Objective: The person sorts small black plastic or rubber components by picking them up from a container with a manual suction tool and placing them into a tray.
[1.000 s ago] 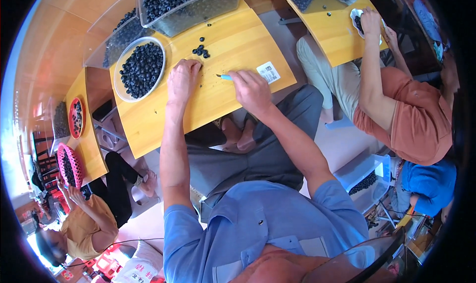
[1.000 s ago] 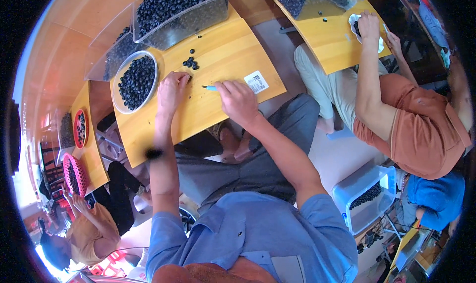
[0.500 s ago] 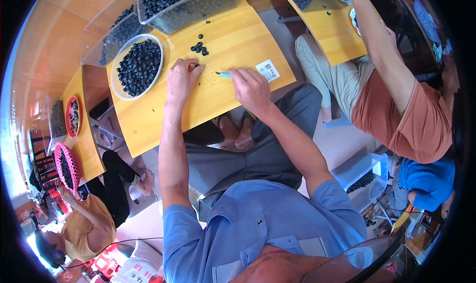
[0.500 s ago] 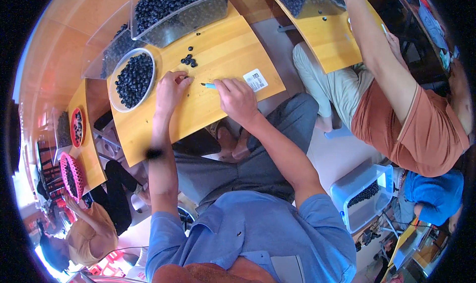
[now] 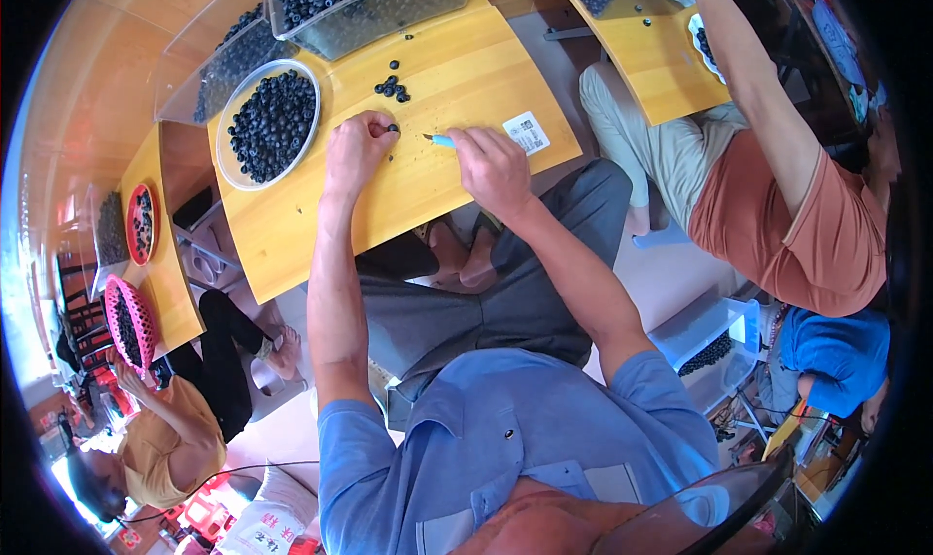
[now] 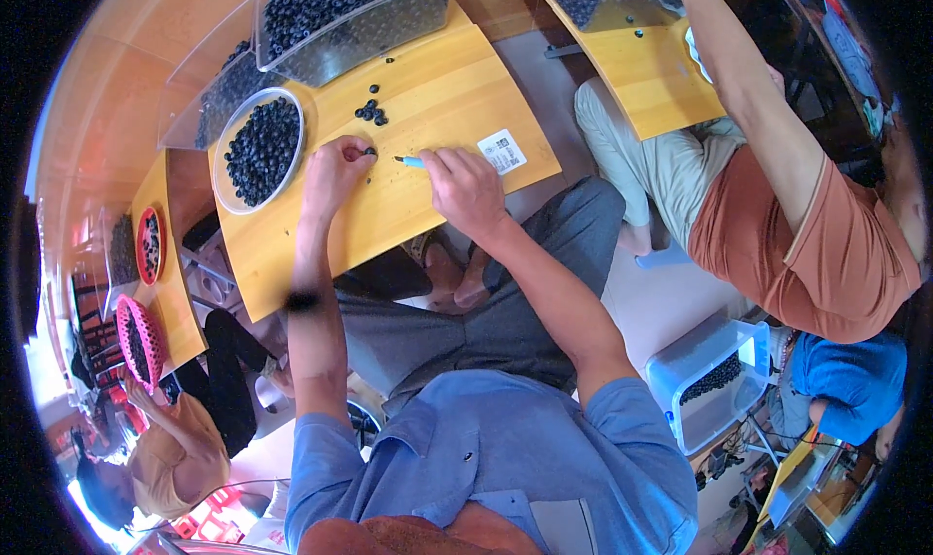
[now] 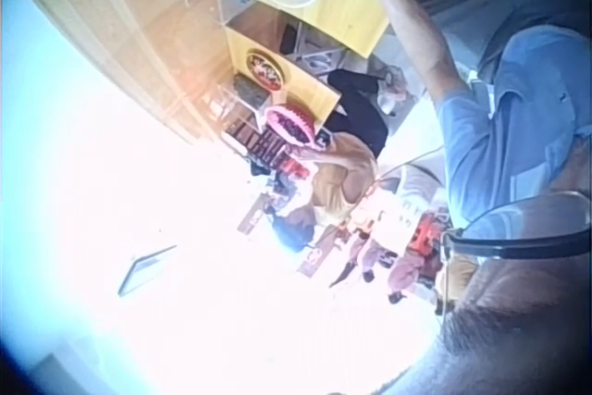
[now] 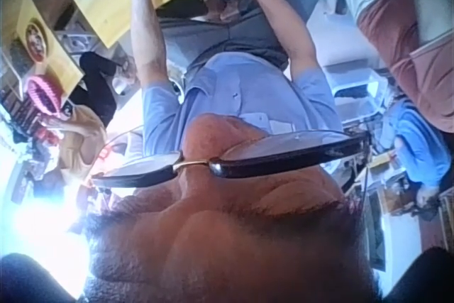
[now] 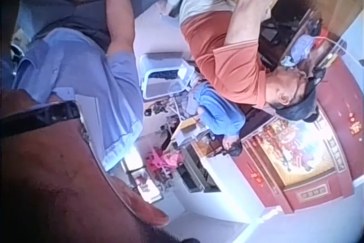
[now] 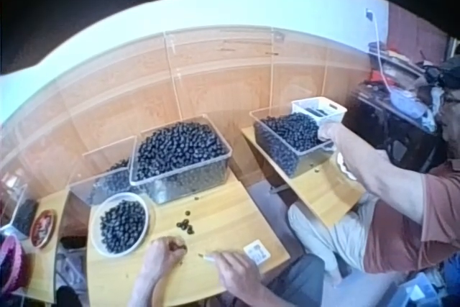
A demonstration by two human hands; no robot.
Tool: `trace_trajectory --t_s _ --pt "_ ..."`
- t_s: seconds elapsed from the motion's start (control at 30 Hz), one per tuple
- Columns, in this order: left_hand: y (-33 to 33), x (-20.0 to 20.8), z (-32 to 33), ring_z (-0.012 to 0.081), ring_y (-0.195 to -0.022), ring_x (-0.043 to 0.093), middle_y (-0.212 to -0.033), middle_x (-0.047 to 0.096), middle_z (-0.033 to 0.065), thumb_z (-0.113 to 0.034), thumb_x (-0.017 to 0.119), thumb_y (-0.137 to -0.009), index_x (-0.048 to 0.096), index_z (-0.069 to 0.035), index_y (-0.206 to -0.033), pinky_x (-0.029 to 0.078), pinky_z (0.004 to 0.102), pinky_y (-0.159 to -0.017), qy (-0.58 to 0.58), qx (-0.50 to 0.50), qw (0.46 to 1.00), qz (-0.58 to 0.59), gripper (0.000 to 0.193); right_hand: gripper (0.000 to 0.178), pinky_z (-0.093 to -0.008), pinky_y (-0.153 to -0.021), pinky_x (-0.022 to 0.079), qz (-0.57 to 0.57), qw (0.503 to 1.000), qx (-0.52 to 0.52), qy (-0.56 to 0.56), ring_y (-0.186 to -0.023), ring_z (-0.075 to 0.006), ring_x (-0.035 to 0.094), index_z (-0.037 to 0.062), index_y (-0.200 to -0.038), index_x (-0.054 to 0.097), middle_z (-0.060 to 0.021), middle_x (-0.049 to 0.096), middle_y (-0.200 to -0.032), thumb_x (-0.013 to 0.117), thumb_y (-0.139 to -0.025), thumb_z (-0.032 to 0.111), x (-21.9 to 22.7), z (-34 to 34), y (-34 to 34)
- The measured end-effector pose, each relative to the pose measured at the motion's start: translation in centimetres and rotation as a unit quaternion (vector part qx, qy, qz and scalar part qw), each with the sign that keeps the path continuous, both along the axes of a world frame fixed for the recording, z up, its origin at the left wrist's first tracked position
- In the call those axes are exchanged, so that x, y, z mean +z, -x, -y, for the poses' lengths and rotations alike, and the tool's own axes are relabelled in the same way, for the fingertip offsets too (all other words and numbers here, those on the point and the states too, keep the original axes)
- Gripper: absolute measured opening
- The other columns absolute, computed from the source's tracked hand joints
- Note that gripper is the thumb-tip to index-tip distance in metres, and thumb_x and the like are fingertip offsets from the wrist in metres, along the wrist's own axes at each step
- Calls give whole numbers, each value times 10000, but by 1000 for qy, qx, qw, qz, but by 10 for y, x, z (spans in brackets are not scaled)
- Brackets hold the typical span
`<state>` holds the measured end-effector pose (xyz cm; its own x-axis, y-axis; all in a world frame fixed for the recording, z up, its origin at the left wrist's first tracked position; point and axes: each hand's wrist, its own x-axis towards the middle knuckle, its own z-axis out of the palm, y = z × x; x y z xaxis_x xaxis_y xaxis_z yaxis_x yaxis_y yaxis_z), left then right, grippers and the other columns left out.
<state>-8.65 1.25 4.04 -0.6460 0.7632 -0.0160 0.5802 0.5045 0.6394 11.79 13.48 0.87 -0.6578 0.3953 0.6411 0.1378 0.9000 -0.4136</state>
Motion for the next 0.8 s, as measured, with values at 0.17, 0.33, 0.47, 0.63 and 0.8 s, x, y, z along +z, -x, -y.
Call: trace_trajectory --t_s 0.17,0.33,0.47,0.63,0.8 --pt "-2 3 -2 189 -757 748 -850 780 115 -187 820 -844 776 -3 -1001 570 334 -731 37 1 999 12 246 285 -409 -729 566 6 1000 0 -17 -826 -282 685 17 -1107 717 -97 683 -910 683 -824 10 -4 0 -1" --pt "-36 -2 5 177 -713 716 -827 769 80 -135 815 -852 770 -7 -1005 573 316 -713 -57 54 996 31 204 322 -410 -729 564 -30 999 4 -35 -826 -278 685 19 -1143 720 -92 680 -903 684 -823 8 -5 -2 -1" --pt "-67 -7 11 69 -673 638 -791 740 19 -126 830 -867 767 -19 -1007 542 257 -671 -150 123 975 112 187 344 -406 -716 551 -16 999 15 -40 -807 -268 667 25 -1162 723 -80 667 -889 692 -819 17 -2 -1 0" --pt "-78 -12 8 71 -678 656 -811 750 13 -109 829 -864 760 -25 -1016 556 257 -668 -169 123 974 92 187 345 -400 -698 540 -2 998 19 -56 -797 -257 656 35 -1166 727 -72 660 -883 698 -822 32 -4 -2 -1" --pt "-77 -14 9 80 -681 671 -830 758 18 -108 831 -862 756 -25 -1018 572 259 -677 -174 119 973 90 192 328 -396 -701 540 3 998 29 -58 -800 -255 659 38 -1157 724 -73 667 -892 696 -830 40 -4 -2 -1"
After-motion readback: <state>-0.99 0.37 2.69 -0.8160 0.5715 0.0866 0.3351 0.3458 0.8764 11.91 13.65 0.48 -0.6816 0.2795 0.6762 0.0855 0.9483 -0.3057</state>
